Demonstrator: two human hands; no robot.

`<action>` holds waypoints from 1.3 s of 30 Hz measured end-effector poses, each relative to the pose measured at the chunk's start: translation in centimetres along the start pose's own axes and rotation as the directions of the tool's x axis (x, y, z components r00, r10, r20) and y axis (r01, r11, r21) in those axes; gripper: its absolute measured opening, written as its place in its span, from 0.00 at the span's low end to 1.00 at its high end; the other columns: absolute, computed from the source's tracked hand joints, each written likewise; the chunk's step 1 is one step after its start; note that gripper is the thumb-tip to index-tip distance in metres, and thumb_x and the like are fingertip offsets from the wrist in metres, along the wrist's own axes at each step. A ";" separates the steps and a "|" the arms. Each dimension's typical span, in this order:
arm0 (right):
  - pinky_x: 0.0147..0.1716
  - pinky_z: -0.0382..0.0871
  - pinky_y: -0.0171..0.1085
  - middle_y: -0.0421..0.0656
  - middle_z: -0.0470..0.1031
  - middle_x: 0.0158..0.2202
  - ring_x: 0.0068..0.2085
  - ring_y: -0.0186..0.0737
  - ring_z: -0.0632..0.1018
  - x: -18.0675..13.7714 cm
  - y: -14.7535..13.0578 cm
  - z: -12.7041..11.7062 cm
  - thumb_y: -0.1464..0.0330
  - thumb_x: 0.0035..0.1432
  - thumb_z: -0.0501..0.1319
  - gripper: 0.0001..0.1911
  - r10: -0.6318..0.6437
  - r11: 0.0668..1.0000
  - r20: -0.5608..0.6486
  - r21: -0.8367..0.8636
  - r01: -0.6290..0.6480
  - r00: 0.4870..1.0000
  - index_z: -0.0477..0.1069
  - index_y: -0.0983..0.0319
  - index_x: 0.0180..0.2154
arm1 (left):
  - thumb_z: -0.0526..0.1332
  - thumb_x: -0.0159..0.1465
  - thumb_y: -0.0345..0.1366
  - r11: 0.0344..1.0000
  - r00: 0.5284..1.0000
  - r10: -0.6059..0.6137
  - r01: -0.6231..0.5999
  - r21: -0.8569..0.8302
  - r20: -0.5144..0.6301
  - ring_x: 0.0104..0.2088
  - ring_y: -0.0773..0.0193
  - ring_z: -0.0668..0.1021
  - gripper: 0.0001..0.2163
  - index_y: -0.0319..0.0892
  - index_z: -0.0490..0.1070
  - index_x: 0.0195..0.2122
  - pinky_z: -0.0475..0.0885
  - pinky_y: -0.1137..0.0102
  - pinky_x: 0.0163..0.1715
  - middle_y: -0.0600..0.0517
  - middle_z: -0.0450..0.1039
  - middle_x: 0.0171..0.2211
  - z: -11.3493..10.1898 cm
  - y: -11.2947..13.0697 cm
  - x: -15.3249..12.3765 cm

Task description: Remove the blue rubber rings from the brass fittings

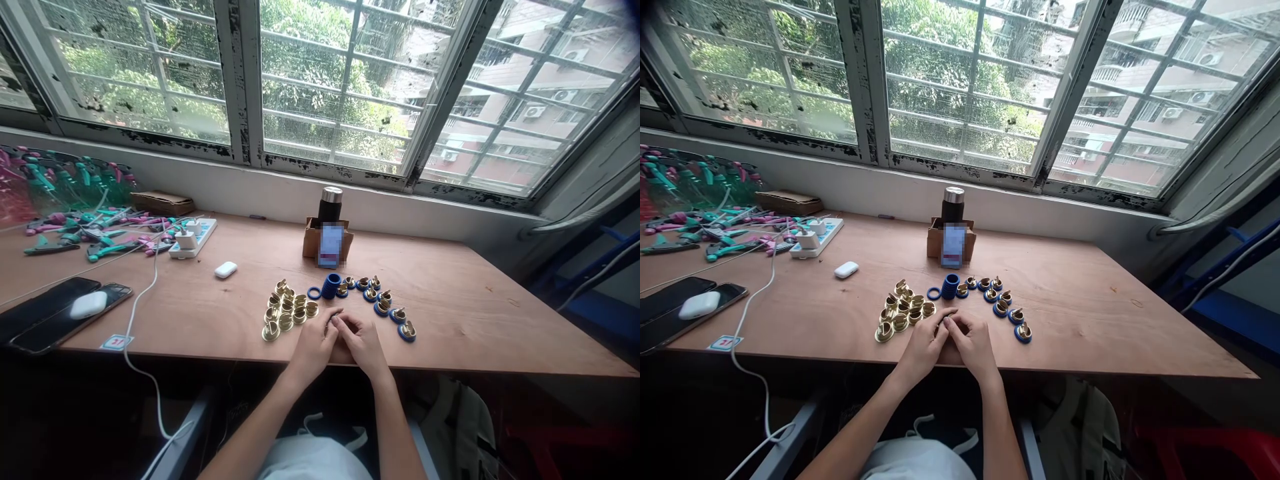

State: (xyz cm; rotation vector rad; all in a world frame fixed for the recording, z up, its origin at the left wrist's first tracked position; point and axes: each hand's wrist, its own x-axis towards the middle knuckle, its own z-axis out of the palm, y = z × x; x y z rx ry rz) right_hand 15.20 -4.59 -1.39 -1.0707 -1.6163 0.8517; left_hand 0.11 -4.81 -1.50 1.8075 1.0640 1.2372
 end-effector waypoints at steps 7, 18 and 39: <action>0.31 0.72 0.37 0.44 0.81 0.32 0.32 0.43 0.79 -0.6 0.5 -0.5 0.59 0.66 0.64 0.13 -0.013 0.998 -0.147 0.063 0.022 0.989 0.80 0.61 0.38 | 0.55 0.73 0.37 0.985 1.000 -0.012 0.012 -0.171 0.002 0.60 0.52 0.76 0.22 0.46 0.65 0.68 0.71 0.57 0.61 0.44 0.72 0.63 -0.3 0.9 -0.3; 0.32 0.71 0.36 0.42 0.78 0.32 0.32 0.40 0.78 -1.0 -0.1 -0.5 0.65 0.65 0.64 0.06 -0.053 0.992 0.034 0.116 0.049 0.998 0.79 0.59 0.36 | 0.54 0.74 0.44 0.971 0.991 -0.099 0.117 -0.209 0.096 0.37 0.59 0.79 0.17 0.42 0.74 0.55 0.72 0.68 0.40 0.52 0.77 0.35 -0.6 0.7 -0.1; 0.24 0.50 0.34 0.34 0.58 0.23 0.25 0.32 0.58 -1.0 -0.3 -0.5 0.69 0.61 0.64 0.10 0.005 0.999 0.164 -0.036 0.001 0.986 0.66 0.60 0.28 | 0.52 0.67 0.29 0.988 0.985 -0.121 0.131 -0.078 0.124 0.32 0.60 0.76 0.10 0.42 0.63 0.49 0.70 0.67 0.35 0.55 0.72 0.30 -0.4 0.8 -0.4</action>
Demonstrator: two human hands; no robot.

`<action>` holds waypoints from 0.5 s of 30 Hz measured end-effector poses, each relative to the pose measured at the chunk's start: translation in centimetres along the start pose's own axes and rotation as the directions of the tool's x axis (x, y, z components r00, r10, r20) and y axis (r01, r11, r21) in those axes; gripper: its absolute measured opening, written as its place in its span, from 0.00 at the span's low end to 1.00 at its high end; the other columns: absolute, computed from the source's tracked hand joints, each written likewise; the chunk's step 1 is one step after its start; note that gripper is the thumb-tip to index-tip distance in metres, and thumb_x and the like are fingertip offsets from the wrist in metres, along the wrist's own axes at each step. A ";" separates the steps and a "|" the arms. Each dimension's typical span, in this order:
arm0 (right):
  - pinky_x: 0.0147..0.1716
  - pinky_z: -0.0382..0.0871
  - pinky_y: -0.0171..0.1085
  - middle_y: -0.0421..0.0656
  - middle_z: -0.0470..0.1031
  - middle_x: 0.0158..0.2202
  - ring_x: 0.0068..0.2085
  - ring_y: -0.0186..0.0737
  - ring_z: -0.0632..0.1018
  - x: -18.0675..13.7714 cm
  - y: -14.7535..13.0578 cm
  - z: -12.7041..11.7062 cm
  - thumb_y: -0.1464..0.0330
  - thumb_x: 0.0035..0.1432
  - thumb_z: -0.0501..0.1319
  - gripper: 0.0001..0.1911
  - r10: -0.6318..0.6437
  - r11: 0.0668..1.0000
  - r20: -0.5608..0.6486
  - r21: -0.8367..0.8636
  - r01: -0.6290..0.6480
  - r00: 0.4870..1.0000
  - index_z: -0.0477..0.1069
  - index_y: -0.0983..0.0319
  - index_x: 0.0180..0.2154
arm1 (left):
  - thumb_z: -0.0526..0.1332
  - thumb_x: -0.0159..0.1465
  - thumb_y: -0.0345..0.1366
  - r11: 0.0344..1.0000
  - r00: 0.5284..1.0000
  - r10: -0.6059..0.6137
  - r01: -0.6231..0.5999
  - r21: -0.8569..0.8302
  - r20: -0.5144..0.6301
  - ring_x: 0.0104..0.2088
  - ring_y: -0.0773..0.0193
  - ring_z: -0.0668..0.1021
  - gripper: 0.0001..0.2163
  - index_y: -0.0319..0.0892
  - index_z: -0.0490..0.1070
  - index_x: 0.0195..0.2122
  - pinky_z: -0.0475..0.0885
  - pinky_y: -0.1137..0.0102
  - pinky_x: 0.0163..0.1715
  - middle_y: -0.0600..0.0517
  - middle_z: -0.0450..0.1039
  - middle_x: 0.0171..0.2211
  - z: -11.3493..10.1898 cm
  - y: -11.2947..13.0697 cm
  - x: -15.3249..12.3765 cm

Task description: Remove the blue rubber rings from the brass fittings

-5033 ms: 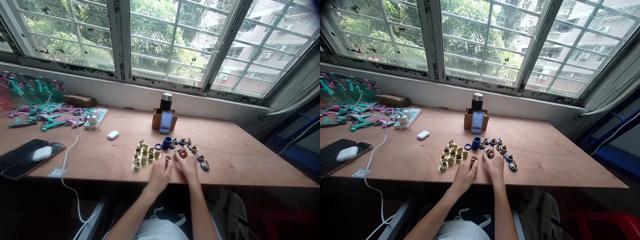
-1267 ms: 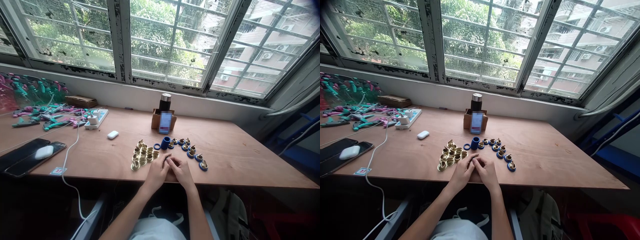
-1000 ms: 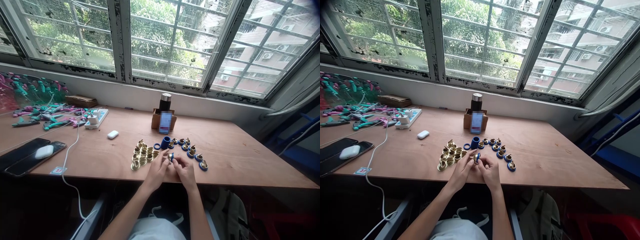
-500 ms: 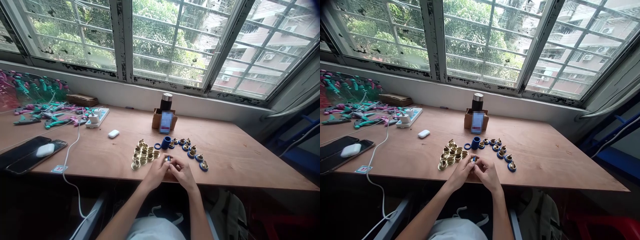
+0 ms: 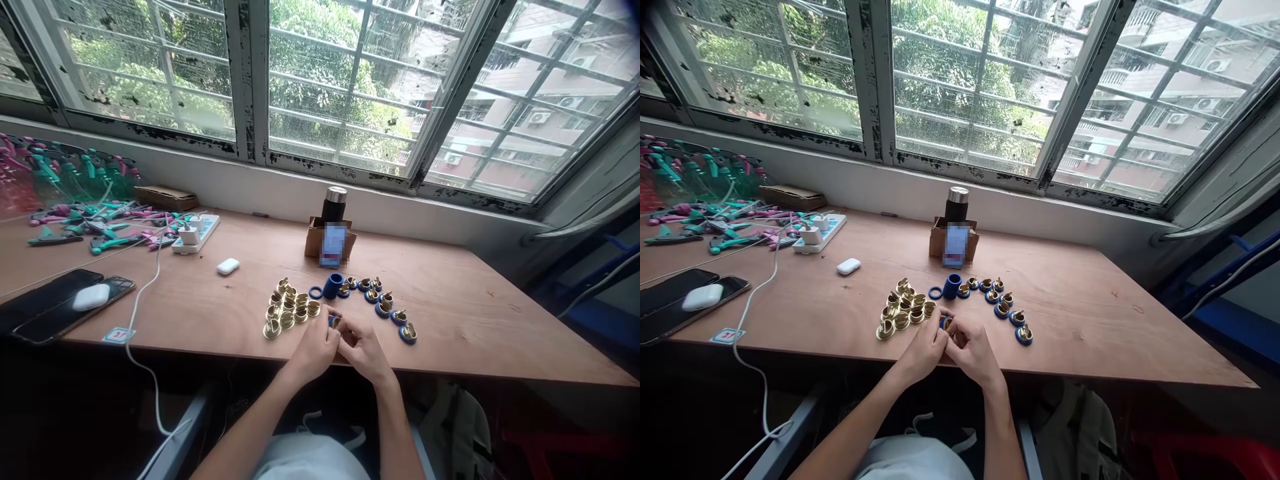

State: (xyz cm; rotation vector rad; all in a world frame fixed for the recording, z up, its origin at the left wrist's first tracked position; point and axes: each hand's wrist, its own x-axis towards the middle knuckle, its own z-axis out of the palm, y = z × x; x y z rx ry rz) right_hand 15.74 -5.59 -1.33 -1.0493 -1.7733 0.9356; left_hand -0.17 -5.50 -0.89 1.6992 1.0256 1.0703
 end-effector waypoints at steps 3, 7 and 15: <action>0.25 0.53 0.34 0.35 0.60 0.25 0.26 0.33 0.59 0.0 0.1 0.0 0.68 0.63 0.63 0.11 -0.016 0.999 -0.009 0.047 0.016 1.000 0.65 0.60 0.28 | 0.52 0.68 0.31 1.000 0.998 0.030 -0.030 0.001 -0.051 0.36 0.59 0.77 0.07 0.43 0.64 0.46 0.70 0.66 0.38 0.53 0.74 0.34 0.2 0.1 0.0; 0.26 0.56 0.35 0.36 0.62 0.26 0.27 0.34 0.61 0.0 0.1 -0.1 0.65 0.66 0.61 0.12 -0.036 0.996 -0.007 0.079 0.036 0.999 0.65 0.60 0.29 | 0.49 0.73 0.36 0.998 0.998 0.035 -0.038 -0.047 -0.059 0.38 0.58 0.78 0.08 0.43 0.65 0.44 0.71 0.65 0.41 0.51 0.74 0.37 0.1 0.1 0.1; 0.28 0.59 0.36 0.39 0.68 0.27 0.28 0.36 0.67 0.4 0.1 -0.2 0.60 0.70 0.59 0.18 -0.101 0.995 -0.057 0.006 0.102 0.993 0.68 0.61 0.28 | 0.48 0.73 0.34 0.996 0.998 0.042 -0.046 -0.075 -0.050 0.44 0.57 0.78 0.10 0.43 0.67 0.49 0.70 0.63 0.47 0.50 0.76 0.41 -0.2 -0.2 -0.2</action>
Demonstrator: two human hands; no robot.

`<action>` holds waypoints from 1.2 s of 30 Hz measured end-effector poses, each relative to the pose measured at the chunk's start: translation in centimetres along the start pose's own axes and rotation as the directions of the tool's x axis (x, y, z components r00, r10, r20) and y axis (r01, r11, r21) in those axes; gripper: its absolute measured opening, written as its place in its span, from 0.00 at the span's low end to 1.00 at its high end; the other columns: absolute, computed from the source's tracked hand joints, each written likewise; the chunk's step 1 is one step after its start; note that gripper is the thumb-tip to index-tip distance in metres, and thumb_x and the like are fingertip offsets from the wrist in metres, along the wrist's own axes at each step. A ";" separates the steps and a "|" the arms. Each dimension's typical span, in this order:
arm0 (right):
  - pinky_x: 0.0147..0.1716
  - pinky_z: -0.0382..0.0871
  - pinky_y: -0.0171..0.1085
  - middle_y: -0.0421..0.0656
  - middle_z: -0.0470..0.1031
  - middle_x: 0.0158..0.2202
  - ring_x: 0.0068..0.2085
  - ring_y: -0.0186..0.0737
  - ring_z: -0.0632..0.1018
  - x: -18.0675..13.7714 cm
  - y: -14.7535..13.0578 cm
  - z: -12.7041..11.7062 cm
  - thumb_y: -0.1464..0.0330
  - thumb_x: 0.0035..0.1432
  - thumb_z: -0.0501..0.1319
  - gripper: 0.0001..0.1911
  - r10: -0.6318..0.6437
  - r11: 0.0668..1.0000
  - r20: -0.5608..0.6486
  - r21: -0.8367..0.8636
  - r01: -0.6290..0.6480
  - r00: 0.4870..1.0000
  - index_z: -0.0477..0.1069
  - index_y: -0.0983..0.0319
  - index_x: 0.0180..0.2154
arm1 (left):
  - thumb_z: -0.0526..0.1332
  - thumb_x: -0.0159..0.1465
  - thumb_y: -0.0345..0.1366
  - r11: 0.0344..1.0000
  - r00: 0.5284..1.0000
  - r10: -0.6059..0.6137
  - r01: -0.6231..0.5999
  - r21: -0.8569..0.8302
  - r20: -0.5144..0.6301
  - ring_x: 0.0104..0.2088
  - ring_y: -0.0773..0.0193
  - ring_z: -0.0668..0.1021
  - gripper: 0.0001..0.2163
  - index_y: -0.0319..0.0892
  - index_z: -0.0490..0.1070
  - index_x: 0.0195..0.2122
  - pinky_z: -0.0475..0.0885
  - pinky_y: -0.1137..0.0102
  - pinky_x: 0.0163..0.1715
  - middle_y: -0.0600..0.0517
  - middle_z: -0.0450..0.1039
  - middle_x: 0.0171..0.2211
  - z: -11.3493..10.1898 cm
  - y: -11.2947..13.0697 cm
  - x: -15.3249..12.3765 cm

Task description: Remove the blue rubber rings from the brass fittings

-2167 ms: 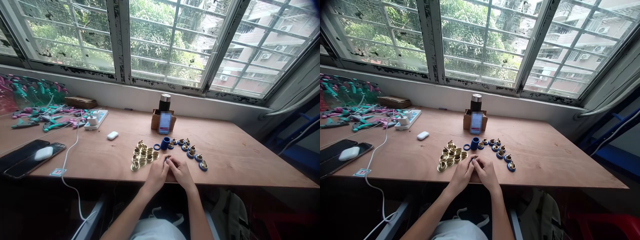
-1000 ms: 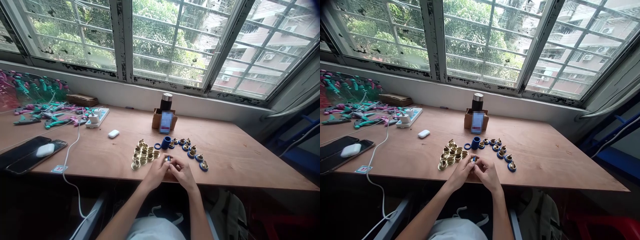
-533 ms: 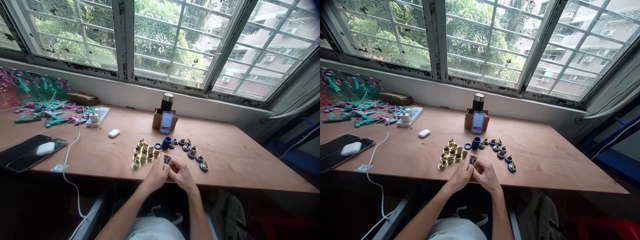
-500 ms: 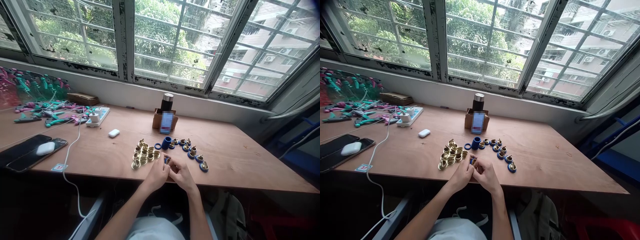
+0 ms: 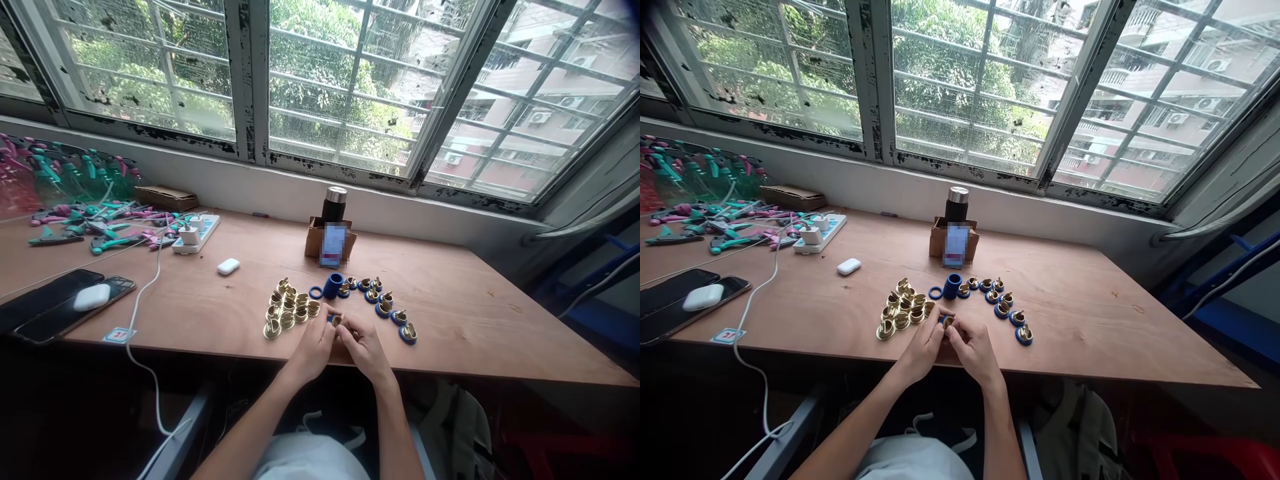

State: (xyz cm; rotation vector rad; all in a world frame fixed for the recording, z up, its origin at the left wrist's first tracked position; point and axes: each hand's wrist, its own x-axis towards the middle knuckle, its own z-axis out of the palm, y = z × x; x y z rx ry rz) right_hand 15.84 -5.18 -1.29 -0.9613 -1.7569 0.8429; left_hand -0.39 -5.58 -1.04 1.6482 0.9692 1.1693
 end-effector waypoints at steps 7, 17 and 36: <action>0.27 0.60 0.35 0.38 0.69 0.24 0.27 0.36 0.68 0.1 -0.3 0.2 0.57 0.69 0.61 0.19 0.071 0.997 -0.091 -0.006 -0.072 0.993 0.72 0.61 0.29 | 0.53 0.73 0.35 0.998 0.998 0.056 -0.055 0.033 -0.032 0.45 0.56 0.78 0.10 0.43 0.66 0.52 0.72 0.61 0.48 0.48 0.76 0.43 0.2 -0.4 0.3; 0.30 0.67 0.35 0.41 0.75 0.28 0.30 0.38 0.73 0.2 0.9 0.3 0.56 0.66 0.64 0.16 0.135 0.987 -0.110 0.107 -0.123 0.985 0.76 0.62 0.32 | 0.55 0.70 0.29 0.978 0.986 0.165 -0.161 0.131 -0.015 0.58 0.53 0.76 0.15 0.44 0.66 0.56 0.71 0.55 0.60 0.43 0.74 0.56 1.0 -0.6 0.1; 0.32 0.71 0.36 0.43 0.78 0.30 0.33 0.41 0.78 -0.2 0.0 0.3 0.58 0.66 0.65 0.13 0.118 0.983 -0.061 0.151 -0.108 0.991 0.77 0.61 0.35 | 0.53 0.75 0.45 0.999 1.000 -0.022 0.023 0.049 -0.016 0.46 0.54 0.80 0.16 0.43 0.70 0.55 0.73 0.62 0.47 0.47 0.79 0.46 0.2 -0.2 0.5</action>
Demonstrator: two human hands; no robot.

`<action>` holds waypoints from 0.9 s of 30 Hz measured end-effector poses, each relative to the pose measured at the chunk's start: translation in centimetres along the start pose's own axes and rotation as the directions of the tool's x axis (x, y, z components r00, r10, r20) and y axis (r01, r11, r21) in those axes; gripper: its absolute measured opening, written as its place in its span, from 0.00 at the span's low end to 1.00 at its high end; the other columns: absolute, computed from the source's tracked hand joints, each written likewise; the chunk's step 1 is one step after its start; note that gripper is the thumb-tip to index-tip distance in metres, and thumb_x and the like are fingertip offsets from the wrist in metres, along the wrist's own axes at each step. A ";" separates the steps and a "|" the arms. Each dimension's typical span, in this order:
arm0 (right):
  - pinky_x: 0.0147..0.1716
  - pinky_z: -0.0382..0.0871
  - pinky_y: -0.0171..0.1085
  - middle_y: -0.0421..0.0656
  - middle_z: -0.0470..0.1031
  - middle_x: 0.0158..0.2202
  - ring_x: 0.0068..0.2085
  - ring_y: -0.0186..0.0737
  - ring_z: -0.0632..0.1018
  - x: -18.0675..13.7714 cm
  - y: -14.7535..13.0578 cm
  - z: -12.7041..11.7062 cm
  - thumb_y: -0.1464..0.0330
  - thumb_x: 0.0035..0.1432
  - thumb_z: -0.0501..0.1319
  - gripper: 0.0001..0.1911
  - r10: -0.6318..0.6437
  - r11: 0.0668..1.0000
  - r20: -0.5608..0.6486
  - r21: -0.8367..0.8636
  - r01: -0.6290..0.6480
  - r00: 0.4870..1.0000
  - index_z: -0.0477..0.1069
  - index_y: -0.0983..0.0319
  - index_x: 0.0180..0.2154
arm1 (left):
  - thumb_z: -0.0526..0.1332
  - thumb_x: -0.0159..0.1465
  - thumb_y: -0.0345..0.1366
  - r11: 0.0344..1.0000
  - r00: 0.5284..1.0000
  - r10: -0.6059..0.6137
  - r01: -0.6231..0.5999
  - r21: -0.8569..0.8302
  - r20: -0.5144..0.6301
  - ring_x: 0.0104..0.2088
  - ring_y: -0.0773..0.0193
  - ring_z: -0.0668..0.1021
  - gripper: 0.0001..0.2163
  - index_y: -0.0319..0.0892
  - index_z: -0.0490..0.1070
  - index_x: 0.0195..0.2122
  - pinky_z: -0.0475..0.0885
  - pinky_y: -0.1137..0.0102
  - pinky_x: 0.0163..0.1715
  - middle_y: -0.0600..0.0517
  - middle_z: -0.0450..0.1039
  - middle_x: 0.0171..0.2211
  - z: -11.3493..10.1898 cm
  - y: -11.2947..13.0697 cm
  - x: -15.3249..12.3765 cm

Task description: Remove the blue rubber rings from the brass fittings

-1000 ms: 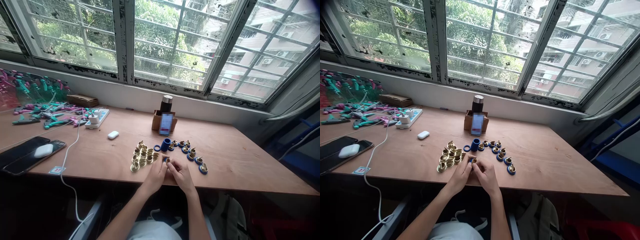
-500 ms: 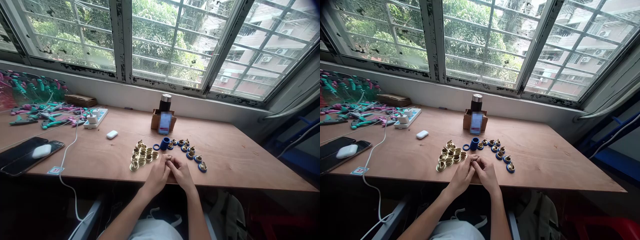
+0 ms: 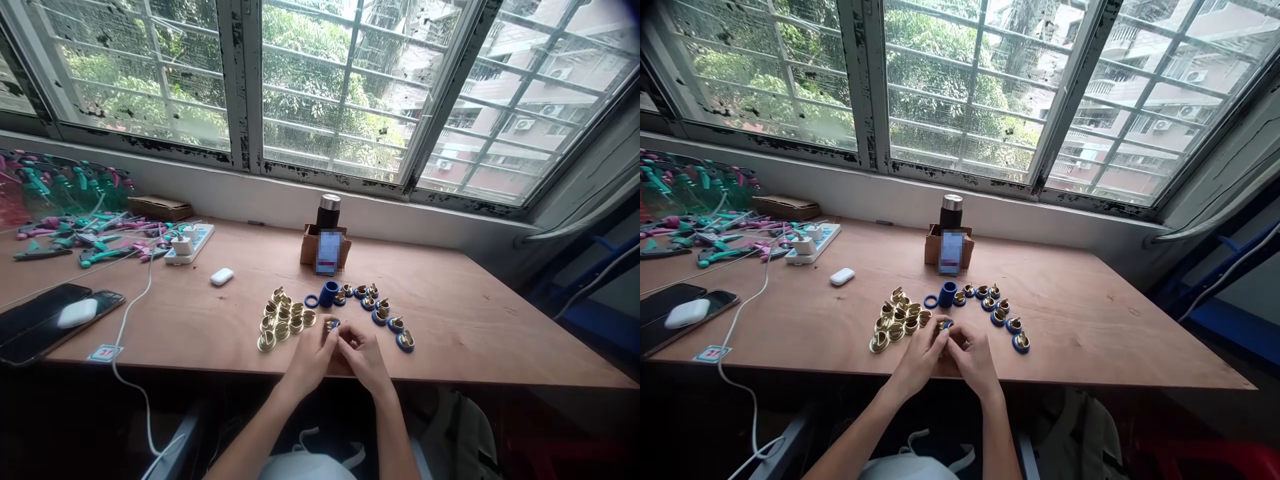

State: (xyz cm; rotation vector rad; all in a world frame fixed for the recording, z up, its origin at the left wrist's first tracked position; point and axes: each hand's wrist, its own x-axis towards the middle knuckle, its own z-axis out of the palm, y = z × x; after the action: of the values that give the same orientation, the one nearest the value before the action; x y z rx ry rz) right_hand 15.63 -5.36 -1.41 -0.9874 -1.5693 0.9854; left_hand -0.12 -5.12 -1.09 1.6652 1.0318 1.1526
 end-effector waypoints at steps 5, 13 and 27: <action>0.31 0.71 0.36 0.42 0.79 0.31 0.31 0.40 0.78 -0.1 -0.3 0.0 0.60 0.65 0.66 0.10 -0.016 1.000 0.042 -0.018 0.017 0.999 0.78 0.60 0.37 | 0.50 0.76 0.45 0.999 1.000 -0.026 0.025 -0.027 -0.012 0.39 0.58 0.79 0.14 0.42 0.69 0.49 0.71 0.66 0.40 0.50 0.77 0.39 0.0 0.2 -0.1; 0.29 0.70 0.36 0.42 0.77 0.31 0.31 0.40 0.76 -0.2 -0.4 -0.1 0.58 0.65 0.66 0.12 -0.013 1.000 0.052 0.015 0.012 0.999 0.76 0.60 0.34 | 0.48 0.76 0.46 0.995 0.997 -0.055 0.059 -0.079 0.054 0.37 0.59 0.76 0.14 0.43 0.66 0.51 0.70 0.67 0.39 0.52 0.73 0.38 -0.3 0.0 -0.3; 0.25 0.59 0.35 0.38 0.67 0.29 0.27 0.34 0.64 -0.3 -0.5 0.0 0.61 0.63 0.67 0.12 -0.030 0.996 0.034 -0.085 0.032 0.999 0.71 0.60 0.30 | 0.50 0.73 0.36 0.998 0.999 0.051 -0.051 0.034 0.016 0.40 0.56 0.78 0.11 0.42 0.69 0.49 0.71 0.64 0.42 0.49 0.76 0.39 0.1 0.0 -0.3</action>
State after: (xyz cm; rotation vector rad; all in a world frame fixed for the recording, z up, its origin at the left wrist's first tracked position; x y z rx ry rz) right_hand 15.64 -5.81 -1.02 -1.0076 -1.6608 0.9231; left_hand -0.07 -5.39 -1.19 1.7334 1.0095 1.1596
